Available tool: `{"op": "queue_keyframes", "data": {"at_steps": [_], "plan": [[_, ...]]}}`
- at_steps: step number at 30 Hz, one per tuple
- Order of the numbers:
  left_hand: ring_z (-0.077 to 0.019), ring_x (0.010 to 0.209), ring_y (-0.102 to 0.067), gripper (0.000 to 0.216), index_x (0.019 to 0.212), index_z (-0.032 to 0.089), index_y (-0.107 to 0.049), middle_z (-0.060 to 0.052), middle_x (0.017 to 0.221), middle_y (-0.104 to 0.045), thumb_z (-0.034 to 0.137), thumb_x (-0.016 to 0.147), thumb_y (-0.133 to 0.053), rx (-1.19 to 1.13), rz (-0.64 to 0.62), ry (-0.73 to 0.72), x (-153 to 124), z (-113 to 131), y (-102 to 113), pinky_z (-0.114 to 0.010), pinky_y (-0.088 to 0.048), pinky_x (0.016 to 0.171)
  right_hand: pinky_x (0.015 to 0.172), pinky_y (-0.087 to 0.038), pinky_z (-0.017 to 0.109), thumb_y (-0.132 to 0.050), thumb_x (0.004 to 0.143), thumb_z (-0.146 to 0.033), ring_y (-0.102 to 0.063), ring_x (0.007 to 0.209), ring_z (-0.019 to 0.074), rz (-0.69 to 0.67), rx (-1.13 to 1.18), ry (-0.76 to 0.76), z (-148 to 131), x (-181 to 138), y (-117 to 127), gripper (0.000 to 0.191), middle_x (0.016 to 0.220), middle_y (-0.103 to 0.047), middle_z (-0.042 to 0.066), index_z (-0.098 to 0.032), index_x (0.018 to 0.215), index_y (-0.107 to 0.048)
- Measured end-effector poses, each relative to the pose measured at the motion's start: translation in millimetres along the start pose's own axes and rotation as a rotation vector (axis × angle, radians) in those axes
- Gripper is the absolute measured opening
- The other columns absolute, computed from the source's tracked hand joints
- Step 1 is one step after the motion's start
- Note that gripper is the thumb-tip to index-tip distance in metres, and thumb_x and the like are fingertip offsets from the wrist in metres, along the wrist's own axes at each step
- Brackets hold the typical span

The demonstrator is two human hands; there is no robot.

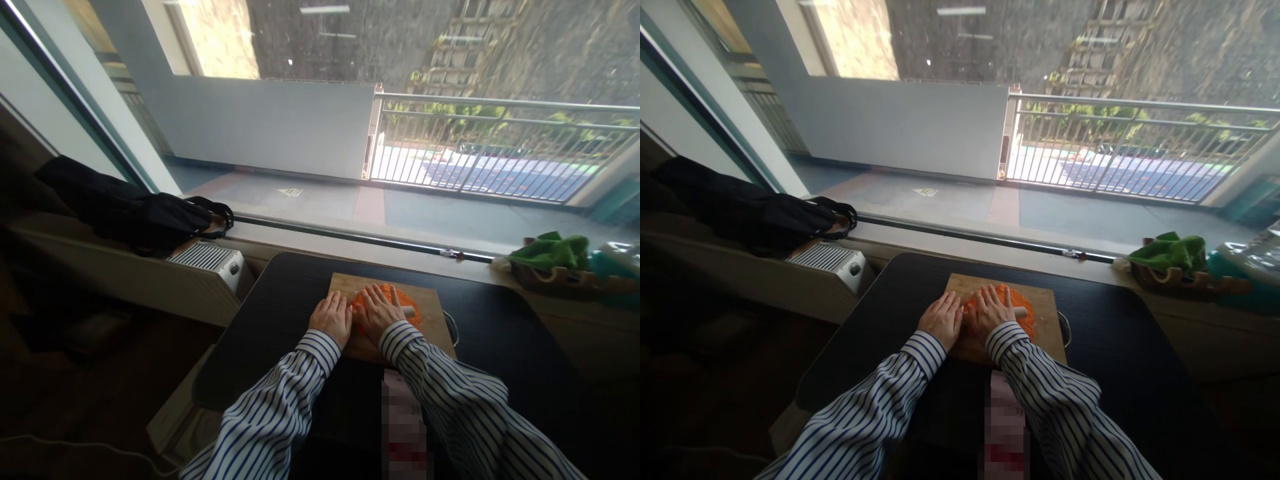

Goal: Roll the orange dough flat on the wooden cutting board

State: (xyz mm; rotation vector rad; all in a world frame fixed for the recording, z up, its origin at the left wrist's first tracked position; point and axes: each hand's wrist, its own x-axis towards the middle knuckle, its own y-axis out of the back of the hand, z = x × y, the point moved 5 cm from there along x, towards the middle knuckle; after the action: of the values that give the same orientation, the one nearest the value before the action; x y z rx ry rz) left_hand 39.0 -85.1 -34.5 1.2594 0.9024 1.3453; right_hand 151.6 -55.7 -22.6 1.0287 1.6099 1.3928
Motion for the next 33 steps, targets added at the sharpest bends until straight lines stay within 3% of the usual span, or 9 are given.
{"op": "queue_keyframes", "data": {"at_steps": [3, 8, 16, 23, 33], "plan": [[-0.0249, 0.123, -0.039, 0.048, 0.123, 0.011, -0.050, -0.013, 0.130, -0.048, 0.035, 0.090, -0.024, 0.022, 0.035, 0.079, 10, -4, -2, -0.041, -0.029, 0.102, 0.105, 0.006, 0.052, -0.018, 0.090, -0.037, -0.015, 0.133, 0.0225, 0.042, -0.039, 0.033, 0, 14, -3, 0.051, 0.143, -0.029, 0.009, -0.016, 0.133, -0.035], [-0.0262, 0.124, -0.036, 0.050, 0.126, 0.010, -0.046, -0.015, 0.130, -0.047, 0.036, 0.089, -0.022, 0.024, -0.007, 0.167, 33, -16, -5, -0.045, -0.023, 0.104, 0.102, 0.000, 0.059, -0.015, 0.090, -0.041, -0.014, 0.133, 0.0229, -0.086, -0.015, 0.014, 8, 49, -8, 0.051, 0.144, -0.026, 0.005, -0.023, 0.135, -0.030], [-0.0259, 0.125, -0.034, 0.050, 0.127, 0.012, -0.044, -0.014, 0.132, -0.045, 0.036, 0.089, -0.022, -0.035, -0.064, 0.238, 63, -32, -13, -0.044, -0.023, 0.104, 0.103, -0.003, 0.057, -0.016, 0.089, -0.039, -0.011, 0.133, 0.0206, -0.131, -0.021, 0.001, 9, 87, -6, 0.050, 0.145, -0.024, 0.003, -0.025, 0.135, -0.029], [-0.0259, 0.129, -0.027, 0.054, 0.131, 0.012, -0.039, -0.014, 0.138, -0.037, 0.039, 0.088, -0.021, -0.029, -0.150, 0.180, 48, -23, -14, -0.046, -0.018, 0.105, 0.103, -0.002, 0.058, -0.015, 0.089, -0.044, -0.009, 0.134, 0.0227, -0.193, -0.043, 0.023, 8, 67, -9, 0.053, 0.146, -0.021, 0.004, -0.025, 0.137, -0.026], [-0.0258, 0.131, -0.023, 0.055, 0.135, 0.010, -0.032, -0.014, 0.140, -0.033, 0.038, 0.088, -0.024, -0.025, -0.085, 0.128, 9, 0, -3, -0.045, -0.015, 0.107, 0.106, 0.001, 0.052, -0.008, 0.089, -0.045, -0.005, 0.134, 0.0197, -0.153, -0.091, 0.096, 2, 16, -8, 0.060, 0.148, -0.013, 0.004, -0.015, 0.140, -0.017]]}}
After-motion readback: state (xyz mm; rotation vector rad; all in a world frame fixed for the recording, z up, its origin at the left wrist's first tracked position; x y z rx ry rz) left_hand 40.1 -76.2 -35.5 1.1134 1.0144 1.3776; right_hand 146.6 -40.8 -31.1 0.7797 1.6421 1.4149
